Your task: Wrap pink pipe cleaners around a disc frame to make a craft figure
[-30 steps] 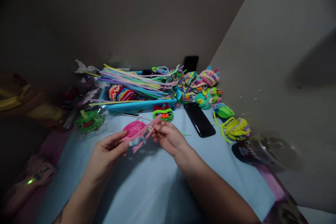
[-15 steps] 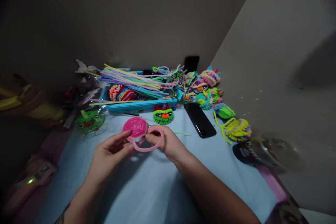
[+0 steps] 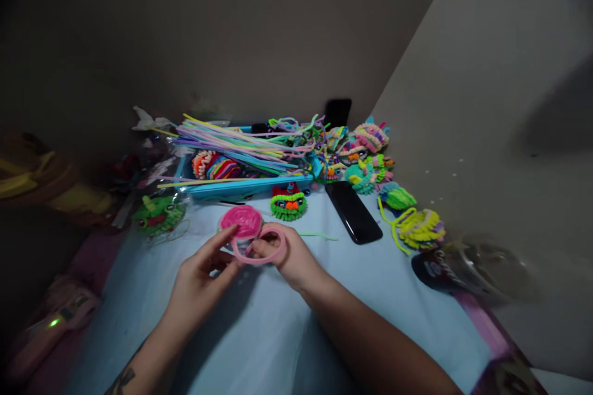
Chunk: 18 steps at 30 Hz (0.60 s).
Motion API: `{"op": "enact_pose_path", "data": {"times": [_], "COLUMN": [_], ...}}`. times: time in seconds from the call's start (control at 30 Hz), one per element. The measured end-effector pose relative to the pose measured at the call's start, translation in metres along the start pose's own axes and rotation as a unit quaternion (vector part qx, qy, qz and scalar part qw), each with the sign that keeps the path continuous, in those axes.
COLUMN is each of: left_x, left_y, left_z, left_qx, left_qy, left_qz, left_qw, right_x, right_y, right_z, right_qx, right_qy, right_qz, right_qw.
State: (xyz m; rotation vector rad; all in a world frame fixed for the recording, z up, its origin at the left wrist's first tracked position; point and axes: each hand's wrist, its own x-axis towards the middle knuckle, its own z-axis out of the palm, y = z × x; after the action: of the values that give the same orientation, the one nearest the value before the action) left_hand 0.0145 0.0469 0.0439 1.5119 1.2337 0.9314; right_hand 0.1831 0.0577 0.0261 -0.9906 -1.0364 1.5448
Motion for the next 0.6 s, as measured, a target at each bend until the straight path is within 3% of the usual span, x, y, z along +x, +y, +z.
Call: {"op": "enact_pose_path", "data": {"times": [0.2,0.4,0.6], "left_x": [-0.002,-0.001,-0.001], "left_y": [0.005,0.006,0.012], "left_z": [-0.004,-0.008,-0.019], "left_qx": [0.028,0.044,0.064], "left_qy": [-0.035,-0.037,-0.114], "left_qz": [0.019,0.035,0.053], "left_qw": [0.999,0.998,0.99], "right_x": [0.009,0.021,0.022], "right_y": [0.0,-0.009,-0.019], "right_z": [-0.008,-0.027,-0.046], "right_qx": [0.004,0.02,0.015], "right_qy": [0.136,0.219,0.258], "right_qz": [-0.025,-0.088,-0.123], "right_qw": [0.99,0.972,0.958]}}
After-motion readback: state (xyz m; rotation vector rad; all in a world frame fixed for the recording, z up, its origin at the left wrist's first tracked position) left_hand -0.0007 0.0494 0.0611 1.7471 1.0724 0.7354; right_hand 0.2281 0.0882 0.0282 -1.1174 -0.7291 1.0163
